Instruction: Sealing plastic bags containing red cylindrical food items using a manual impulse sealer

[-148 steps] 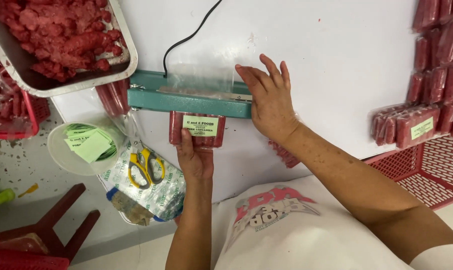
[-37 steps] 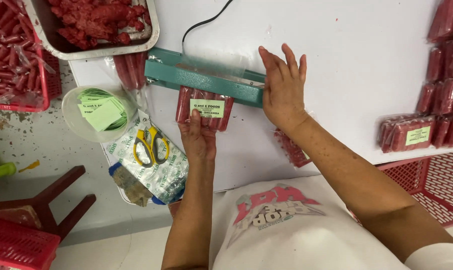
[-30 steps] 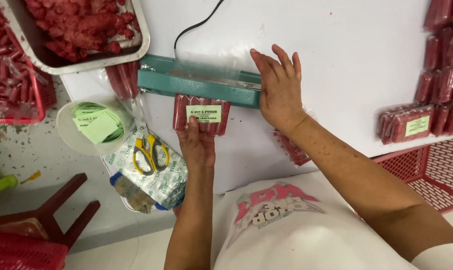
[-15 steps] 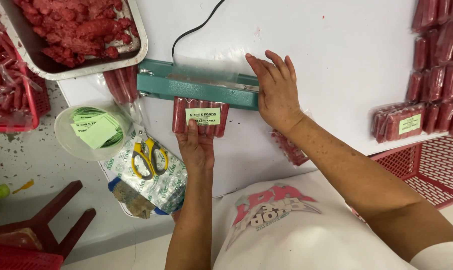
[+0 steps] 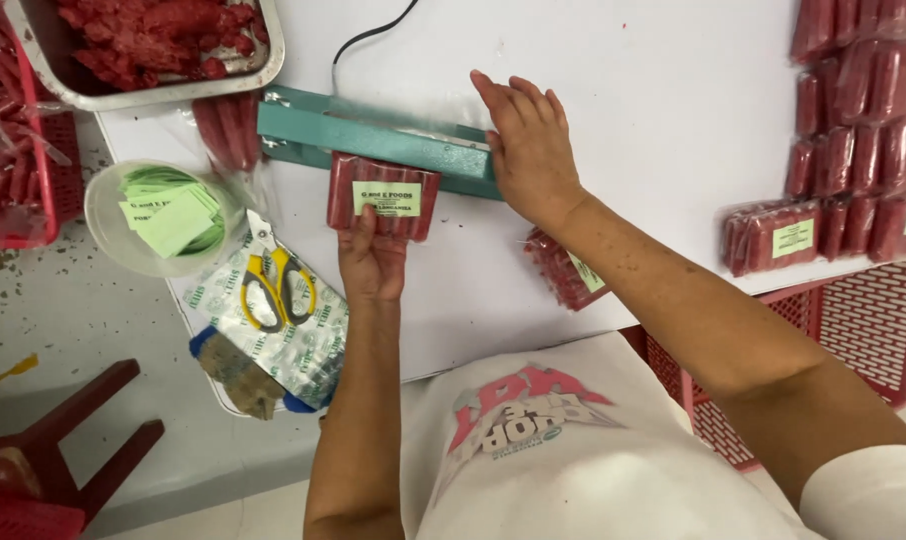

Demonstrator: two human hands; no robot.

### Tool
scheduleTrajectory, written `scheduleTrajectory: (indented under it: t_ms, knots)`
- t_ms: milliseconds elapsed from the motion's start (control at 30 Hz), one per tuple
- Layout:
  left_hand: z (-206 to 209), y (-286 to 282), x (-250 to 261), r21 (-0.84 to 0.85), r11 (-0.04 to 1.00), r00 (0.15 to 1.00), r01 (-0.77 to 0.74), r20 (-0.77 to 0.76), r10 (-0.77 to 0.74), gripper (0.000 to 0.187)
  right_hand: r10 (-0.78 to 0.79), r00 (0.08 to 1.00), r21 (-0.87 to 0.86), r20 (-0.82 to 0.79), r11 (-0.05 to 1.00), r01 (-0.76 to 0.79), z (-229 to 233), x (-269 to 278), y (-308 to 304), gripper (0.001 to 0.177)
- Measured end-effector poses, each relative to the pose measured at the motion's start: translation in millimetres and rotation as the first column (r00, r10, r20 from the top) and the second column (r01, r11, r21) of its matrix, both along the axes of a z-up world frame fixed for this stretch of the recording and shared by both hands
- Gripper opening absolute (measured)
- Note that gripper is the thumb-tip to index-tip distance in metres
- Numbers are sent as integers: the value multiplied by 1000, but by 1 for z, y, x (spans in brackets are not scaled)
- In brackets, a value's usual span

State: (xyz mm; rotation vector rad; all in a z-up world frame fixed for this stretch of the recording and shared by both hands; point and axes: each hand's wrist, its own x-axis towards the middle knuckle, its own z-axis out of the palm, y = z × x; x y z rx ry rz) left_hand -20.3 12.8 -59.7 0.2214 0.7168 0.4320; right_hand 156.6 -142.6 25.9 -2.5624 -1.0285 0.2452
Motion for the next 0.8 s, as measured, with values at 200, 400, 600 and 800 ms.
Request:
scheduleTrajectory:
  t_ms: [200,400,600,800]
  knots:
    - [51,-33,-26,192,979,994,64,76,-80,65,115,947,391,-299,921,11,112,-10,-3,49]
    - [97,-128,-76,250,962,974,111,-218,-56,55,196,916,536,-350,844,24,106,-113,-84,70]
    - [152,-185,-21,168,973,880,159,-470,-63,34,272,591,505,-759,820,271,82,-109,-152,77]
    - [121,-213,-7,322,861,821,394,-545,-172,35,229,835,283,-499,955,-93,62,-54,-294,72]
